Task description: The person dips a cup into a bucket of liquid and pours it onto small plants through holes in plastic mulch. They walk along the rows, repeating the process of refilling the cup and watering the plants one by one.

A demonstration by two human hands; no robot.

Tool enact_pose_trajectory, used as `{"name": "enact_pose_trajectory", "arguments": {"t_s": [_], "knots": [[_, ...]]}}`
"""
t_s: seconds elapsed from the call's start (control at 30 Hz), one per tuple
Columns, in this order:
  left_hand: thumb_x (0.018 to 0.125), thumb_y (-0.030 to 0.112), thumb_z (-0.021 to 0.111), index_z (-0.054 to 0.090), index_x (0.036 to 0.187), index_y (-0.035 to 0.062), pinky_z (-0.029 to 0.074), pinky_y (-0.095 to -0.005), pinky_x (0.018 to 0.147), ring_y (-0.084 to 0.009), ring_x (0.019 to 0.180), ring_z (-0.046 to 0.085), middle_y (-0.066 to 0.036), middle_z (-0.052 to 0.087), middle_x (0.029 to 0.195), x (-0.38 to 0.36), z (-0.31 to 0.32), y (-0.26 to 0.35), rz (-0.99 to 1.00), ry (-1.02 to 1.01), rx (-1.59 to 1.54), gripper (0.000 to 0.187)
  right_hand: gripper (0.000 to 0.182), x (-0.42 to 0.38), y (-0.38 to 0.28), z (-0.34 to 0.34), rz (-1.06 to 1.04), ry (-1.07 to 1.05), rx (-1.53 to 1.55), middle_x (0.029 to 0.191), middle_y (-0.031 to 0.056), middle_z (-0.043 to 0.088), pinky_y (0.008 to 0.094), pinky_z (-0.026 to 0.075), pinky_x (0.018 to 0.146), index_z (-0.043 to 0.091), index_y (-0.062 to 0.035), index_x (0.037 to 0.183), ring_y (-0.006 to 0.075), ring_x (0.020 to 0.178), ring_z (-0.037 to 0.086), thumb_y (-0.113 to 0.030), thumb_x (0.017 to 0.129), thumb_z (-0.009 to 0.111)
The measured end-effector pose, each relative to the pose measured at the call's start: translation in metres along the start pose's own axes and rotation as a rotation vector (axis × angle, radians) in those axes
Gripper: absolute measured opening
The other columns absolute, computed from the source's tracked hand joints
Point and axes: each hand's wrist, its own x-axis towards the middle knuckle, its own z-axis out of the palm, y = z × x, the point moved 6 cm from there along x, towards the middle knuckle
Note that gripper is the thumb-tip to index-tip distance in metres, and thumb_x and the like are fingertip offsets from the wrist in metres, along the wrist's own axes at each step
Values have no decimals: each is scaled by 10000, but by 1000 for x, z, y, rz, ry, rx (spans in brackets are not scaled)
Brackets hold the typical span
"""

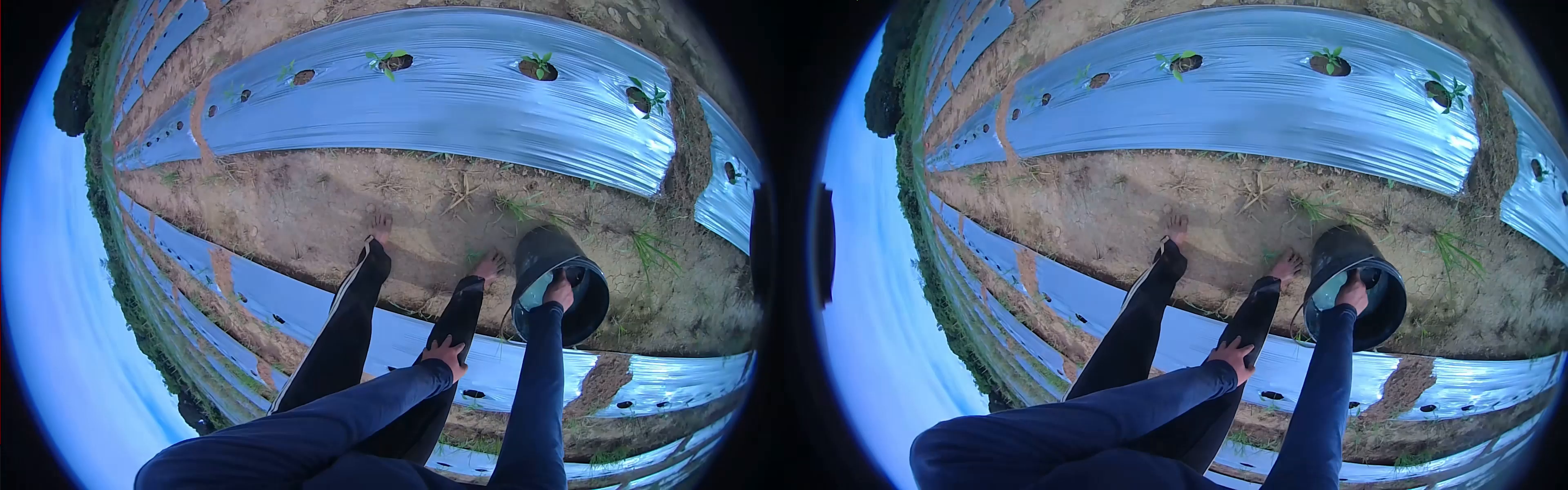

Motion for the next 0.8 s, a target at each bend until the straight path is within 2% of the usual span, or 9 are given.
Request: {"name": "enact_pose_trajectory", "arguments": {"t_s": [0.2, 0.3, 0.37, 0.43, 0.5, 0.57, 0.67, 0.7, 0.8], "knots": [[825, 580, 635, 459, 1474, 237, 290, -558, 1152, -506, 1388, 345, -190, 282, 1594, 13, -39, -32, 62, -142, 3, 755, 249, -105, -25, -108, -32, 182, -218, 911, 165, 692, 488, 530, 690, 635, -112, 1057, 364, 847, 676, -326, 993, 524], [841, 582, 640, 450, 1477, 177, 306, -500, 1155, -462, 1381, 384, -242, 356, 1541, 36, -60, -81, 257, -201, -98, 778, 267, -162, -60, -159, -124, 307, -277, 843, 174, 680, 510, 506, 662, 593, -75, 957, 390, 802, 664, -329, 997, 525], [857, 559, 657, 464, 1444, 92, 406, -437, 1082, -391, 1277, 523, -267, 524, 1386, 64, -87, -142, 547, -143, -426, 774, 288, -193, -105, -190, -66, 182, -379, 827, 190, 669, 549, 491, 640, 586, -73, 951, 408, 778, 657, -341, 1008, 500], [870, 515, 674, 491, 1393, 37, 489, -403, 971, -340, 1125, 625, -231, 638, 1215, 74, -155, -206, 491, -96, -547, 732, 260, -214, -152, -208, -54, 165, -418, 861, 184, 672, 536, 501, 663, 590, -66, 946, 402, 816, 655, -310, 995, 514], [856, 523, 691, 496, 1380, 48, 523, -412, 893, -318, 1025, 660, -198, 667, 1136, 58, -244, -276, 531, 185, -444, 733, 201, -220, -214, -206, -235, 256, -337, 874, 172, 672, 500, 517, 692, 600, -59, 934, 377, 848, 655, -244, 976, 534], [823, 586, 692, 466, 1416, 69, 497, -426, 958, -335, 1106, 630, -210, 638, 1210, 24, -336, -323, 377, -2, -324, 818, 109, -221, -266, -186, -354, 238, -297, 920, 160, 674, 469, 528, 729, 612, -54, 929, 352, 912, 648, -144, 930, 550], [714, 668, 723, 351, 1504, 144, 413, -498, 1089, -382, 1322, 488, -207, 462, 1461, 16, -384, -398, 78, -29, -2, 1018, 76, -219, -393, -162, -423, 254, -147, 949, 142, 675, 467, 535, 738, 609, -70, 917, 342, 941, 649, -123, 911, 553], [637, 725, 740, 267, 1551, 174, 371, -543, 1112, -435, 1392, 377, -217, 308, 1558, 0, -386, -416, -50, -97, 44, 1168, 95, -214, -435, -145, -502, 218, -126, 971, 118, 688, 459, 545, 739, 626, -82, 953, 329, 956, 653, -122, 909, 553], [640, 679, 770, 228, 1565, 205, 367, -537, 1119, -447, 1412, 341, -255, 222, 1580, 23, -328, -474, -86, -89, 130, 1172, 166, -192, -559, -89, -578, 146, -133, 1007, 114, 703, 477, 555, 723, 642, -127, 1039, 322, 952, 676, -148, 913, 537]]}}
